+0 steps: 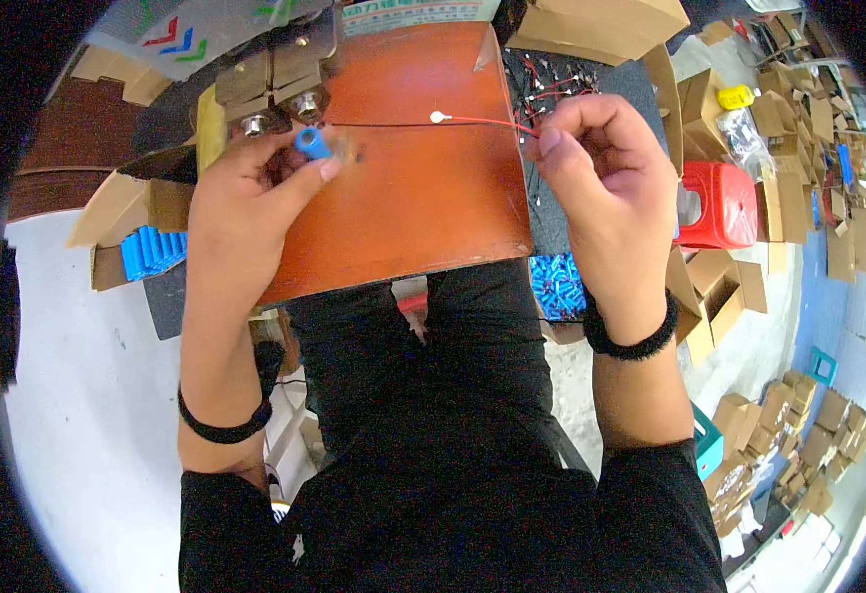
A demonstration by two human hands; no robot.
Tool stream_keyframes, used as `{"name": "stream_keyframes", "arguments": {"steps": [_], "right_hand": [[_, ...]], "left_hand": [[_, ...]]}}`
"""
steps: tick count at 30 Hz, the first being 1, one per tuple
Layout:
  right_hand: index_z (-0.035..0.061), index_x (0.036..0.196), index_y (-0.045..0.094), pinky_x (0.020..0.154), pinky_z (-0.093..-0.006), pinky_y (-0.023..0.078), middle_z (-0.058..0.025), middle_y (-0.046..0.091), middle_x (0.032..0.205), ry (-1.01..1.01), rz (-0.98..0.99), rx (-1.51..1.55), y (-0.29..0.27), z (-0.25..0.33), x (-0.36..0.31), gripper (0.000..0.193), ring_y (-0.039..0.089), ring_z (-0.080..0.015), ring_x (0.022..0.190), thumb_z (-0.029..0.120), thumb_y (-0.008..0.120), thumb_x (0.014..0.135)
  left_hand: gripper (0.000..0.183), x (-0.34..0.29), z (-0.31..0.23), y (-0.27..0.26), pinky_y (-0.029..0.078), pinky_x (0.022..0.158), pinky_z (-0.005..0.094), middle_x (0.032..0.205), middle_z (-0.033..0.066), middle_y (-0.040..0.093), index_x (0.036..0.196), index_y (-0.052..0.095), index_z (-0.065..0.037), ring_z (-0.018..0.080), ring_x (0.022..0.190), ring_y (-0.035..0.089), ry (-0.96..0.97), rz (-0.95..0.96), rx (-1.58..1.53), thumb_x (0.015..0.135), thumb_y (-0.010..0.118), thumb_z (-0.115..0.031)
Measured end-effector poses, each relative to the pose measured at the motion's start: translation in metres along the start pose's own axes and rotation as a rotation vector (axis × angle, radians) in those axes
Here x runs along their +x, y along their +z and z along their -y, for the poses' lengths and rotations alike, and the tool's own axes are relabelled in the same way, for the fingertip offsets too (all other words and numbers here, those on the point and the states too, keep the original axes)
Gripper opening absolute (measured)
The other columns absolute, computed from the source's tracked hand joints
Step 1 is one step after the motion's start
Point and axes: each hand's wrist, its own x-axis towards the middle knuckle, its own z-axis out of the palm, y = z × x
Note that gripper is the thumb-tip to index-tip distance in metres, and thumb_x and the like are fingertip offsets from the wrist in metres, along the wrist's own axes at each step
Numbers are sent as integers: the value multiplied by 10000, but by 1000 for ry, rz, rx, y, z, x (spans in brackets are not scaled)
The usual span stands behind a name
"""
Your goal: The person picks up a battery and a wire, positions them under a spot welder, and joins them together. After welding, the person sets the battery aside and repeats the process with a new battery and wire.
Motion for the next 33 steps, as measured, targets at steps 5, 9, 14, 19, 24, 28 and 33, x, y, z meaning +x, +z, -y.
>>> {"name": "stream_keyframes", "arguments": {"steps": [5,9,14,19,24,28,33], "right_hand": [[-12,938,577,742,-235,447,-43,605,860,27,-6,-37,1,-2,-1,64,561,-102,796,21,547,893],[-10,954,572,750,-262,445,-61,600,852,48,16,-57,5,-3,0,85,552,-126,799,30,522,898],[-5,948,576,746,-255,437,-57,604,853,25,49,-91,4,-5,2,82,545,-121,792,47,531,903],[5,932,582,745,-243,433,-46,608,851,21,43,-133,6,-9,5,71,545,-114,787,57,547,900],[-13,941,597,708,-191,439,-4,607,850,-23,39,17,9,-7,3,62,552,-56,780,17,590,888],[0,960,580,679,-190,433,11,581,839,-65,47,27,15,-4,-2,82,528,-42,754,2,598,880],[0,964,579,679,-195,431,15,584,858,-43,148,68,26,2,3,102,531,-48,758,-6,597,864]], "left_hand": [[209,3,7,13,465,679,302,796,105,579,969,650,25,180,700,565,128,-68,-64,823,691,-120],[207,1,2,11,462,673,303,779,107,567,959,650,27,187,692,564,175,-110,31,819,692,-119],[202,1,3,11,450,644,310,768,108,568,934,647,30,192,665,550,204,-115,62,813,695,-125],[221,3,5,10,444,633,319,785,115,579,913,646,30,201,649,536,187,-113,100,814,697,-161],[301,3,11,5,459,744,270,937,101,655,1051,648,7,162,825,586,243,-115,159,855,690,-218],[357,-11,0,10,430,749,229,934,75,640,1157,590,-4,92,826,556,-38,-14,20,847,704,-140],[328,-25,9,13,422,699,232,905,21,609,1162,597,-26,72,789,517,136,-40,-256,853,688,-89]]}}
